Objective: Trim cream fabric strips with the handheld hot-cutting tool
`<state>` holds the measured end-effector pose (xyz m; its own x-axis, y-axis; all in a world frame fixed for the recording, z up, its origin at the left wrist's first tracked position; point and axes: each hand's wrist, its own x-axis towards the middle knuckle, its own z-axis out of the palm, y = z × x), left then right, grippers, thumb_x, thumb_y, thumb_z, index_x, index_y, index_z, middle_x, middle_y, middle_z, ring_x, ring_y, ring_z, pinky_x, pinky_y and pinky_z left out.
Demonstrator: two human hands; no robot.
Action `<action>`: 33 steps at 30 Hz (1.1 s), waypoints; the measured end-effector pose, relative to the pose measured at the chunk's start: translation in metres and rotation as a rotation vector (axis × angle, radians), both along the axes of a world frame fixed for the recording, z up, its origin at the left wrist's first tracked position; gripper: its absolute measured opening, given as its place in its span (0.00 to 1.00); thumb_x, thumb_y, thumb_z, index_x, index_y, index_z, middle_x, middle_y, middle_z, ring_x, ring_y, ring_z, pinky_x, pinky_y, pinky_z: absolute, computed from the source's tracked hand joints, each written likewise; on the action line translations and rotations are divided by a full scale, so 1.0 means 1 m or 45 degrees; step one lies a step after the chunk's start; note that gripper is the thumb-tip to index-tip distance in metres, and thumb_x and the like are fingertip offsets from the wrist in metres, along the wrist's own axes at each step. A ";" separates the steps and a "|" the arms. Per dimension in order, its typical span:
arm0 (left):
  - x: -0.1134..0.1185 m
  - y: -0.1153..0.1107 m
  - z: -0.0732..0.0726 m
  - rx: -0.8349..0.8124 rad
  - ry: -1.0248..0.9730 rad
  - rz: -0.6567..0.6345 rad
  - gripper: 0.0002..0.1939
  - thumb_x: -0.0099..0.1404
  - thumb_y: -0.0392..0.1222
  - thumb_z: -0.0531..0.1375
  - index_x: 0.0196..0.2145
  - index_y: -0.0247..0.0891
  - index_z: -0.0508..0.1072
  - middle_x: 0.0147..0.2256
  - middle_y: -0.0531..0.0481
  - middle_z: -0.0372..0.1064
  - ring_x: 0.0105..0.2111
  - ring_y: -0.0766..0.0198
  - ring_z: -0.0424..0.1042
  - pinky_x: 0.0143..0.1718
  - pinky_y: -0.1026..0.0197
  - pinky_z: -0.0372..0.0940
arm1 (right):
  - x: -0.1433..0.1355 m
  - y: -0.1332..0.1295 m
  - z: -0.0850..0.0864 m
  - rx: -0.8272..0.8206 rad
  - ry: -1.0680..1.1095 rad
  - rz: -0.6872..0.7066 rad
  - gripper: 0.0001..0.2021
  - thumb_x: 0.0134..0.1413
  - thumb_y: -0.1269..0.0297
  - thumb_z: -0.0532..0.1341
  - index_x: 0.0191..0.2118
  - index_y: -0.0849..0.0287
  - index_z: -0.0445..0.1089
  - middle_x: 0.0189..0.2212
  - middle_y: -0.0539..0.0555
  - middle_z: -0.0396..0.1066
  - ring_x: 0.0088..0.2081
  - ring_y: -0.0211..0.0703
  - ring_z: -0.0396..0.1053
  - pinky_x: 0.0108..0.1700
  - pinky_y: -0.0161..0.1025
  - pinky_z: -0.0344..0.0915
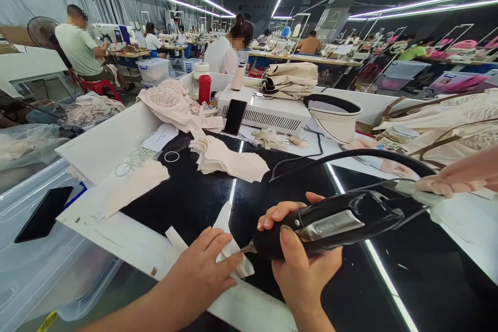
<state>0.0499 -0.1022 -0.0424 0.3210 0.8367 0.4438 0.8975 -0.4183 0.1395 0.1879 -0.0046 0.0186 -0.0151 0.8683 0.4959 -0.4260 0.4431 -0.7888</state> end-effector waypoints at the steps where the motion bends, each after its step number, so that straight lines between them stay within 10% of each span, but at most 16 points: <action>1: -0.003 0.002 0.003 -0.016 0.008 -0.009 0.22 0.67 0.45 0.68 0.55 0.40 0.71 0.53 0.40 0.70 0.53 0.48 0.73 0.54 0.43 0.74 | 0.000 0.000 -0.001 0.003 0.004 0.005 0.21 0.57 0.69 0.68 0.54 0.48 0.66 0.31 0.46 0.72 0.28 0.38 0.71 0.30 0.40 0.72; 33: -0.019 0.007 0.002 -0.088 -0.048 -0.085 0.16 0.71 0.37 0.63 0.55 0.42 0.73 0.53 0.38 0.68 0.53 0.47 0.71 0.48 0.44 0.77 | -0.025 0.007 0.002 0.006 0.037 0.007 0.20 0.56 0.69 0.68 0.52 0.49 0.64 0.31 0.45 0.72 0.26 0.36 0.69 0.26 0.35 0.70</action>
